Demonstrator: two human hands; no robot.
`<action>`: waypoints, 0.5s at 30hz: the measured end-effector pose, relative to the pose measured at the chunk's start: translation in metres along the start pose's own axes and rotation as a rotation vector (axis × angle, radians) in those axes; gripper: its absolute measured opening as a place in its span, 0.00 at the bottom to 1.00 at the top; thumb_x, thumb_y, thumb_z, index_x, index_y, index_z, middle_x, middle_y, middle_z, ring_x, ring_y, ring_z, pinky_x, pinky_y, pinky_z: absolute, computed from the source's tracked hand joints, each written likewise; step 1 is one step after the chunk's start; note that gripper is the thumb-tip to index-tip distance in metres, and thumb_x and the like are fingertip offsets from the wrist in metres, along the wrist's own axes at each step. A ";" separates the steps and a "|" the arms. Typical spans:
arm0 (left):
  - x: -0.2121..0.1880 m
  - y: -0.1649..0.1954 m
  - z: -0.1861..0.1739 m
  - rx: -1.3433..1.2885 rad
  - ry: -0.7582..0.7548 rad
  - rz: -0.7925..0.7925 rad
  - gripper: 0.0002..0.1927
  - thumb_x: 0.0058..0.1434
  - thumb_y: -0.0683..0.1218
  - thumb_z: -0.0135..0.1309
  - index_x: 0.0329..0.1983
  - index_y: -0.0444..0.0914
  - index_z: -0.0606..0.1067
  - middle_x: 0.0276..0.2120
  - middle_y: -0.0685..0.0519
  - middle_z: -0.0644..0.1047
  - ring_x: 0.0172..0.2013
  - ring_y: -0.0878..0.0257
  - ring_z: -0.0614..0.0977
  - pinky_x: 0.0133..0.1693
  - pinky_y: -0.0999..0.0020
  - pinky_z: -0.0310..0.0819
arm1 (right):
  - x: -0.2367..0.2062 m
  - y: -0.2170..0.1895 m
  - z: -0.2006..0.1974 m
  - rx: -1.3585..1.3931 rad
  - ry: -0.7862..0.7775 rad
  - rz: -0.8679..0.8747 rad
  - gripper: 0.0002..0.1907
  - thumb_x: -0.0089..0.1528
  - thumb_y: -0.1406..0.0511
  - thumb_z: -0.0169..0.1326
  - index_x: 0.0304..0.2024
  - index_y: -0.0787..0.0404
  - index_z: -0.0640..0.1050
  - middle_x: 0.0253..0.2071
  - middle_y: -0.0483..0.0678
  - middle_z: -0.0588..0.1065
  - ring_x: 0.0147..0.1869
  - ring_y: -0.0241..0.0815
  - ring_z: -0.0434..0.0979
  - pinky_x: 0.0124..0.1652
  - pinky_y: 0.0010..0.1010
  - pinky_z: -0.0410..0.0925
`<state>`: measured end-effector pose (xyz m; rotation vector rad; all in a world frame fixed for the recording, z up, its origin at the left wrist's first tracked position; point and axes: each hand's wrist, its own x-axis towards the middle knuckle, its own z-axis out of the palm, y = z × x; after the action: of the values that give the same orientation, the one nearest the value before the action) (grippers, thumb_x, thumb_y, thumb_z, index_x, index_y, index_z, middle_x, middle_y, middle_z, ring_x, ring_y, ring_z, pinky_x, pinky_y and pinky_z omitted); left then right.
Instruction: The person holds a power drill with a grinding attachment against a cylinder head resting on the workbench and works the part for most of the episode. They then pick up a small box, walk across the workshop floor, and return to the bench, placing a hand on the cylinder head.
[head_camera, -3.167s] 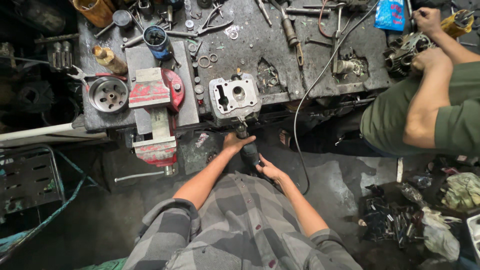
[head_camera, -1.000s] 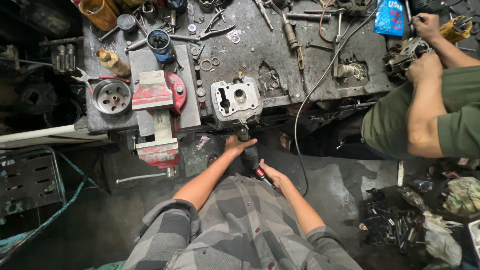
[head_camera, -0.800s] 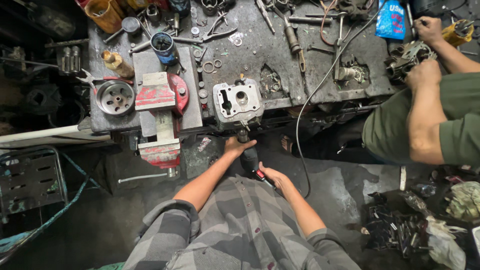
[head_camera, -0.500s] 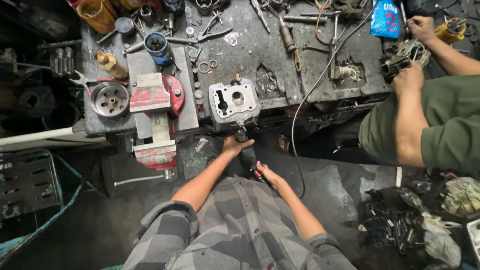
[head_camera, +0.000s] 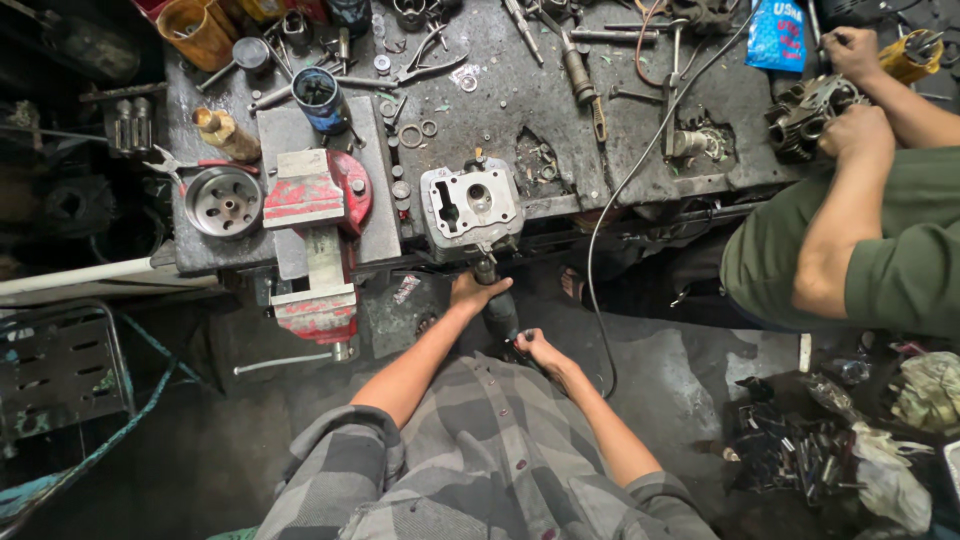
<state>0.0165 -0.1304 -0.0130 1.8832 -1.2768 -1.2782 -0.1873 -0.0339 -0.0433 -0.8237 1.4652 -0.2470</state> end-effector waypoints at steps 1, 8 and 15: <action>0.001 -0.001 0.000 -0.001 -0.003 0.012 0.35 0.40 0.66 0.72 0.44 0.40 0.81 0.42 0.47 0.84 0.46 0.53 0.85 0.51 0.58 0.76 | 0.000 0.000 0.000 0.022 -0.002 -0.007 0.28 0.65 0.53 0.54 0.57 0.66 0.67 0.43 0.50 0.75 0.48 0.39 0.72 0.53 0.33 0.65; 0.000 -0.003 0.000 0.004 -0.016 0.005 0.34 0.40 0.66 0.70 0.44 0.40 0.80 0.42 0.48 0.85 0.46 0.53 0.85 0.51 0.58 0.77 | 0.004 -0.001 -0.003 -0.132 -0.006 -0.022 0.26 0.65 0.57 0.54 0.60 0.63 0.67 0.50 0.52 0.75 0.55 0.43 0.71 0.58 0.36 0.63; 0.000 -0.004 0.000 0.031 -0.022 -0.026 0.38 0.39 0.68 0.70 0.48 0.41 0.80 0.45 0.47 0.84 0.49 0.51 0.84 0.53 0.57 0.75 | 0.004 -0.002 -0.003 -0.151 -0.002 0.071 0.27 0.64 0.59 0.53 0.64 0.58 0.65 0.54 0.54 0.73 0.60 0.47 0.69 0.60 0.40 0.62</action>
<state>0.0180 -0.1292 -0.0160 1.9178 -1.2944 -1.3023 -0.1890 -0.0385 -0.0448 -0.8911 1.5219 -0.0828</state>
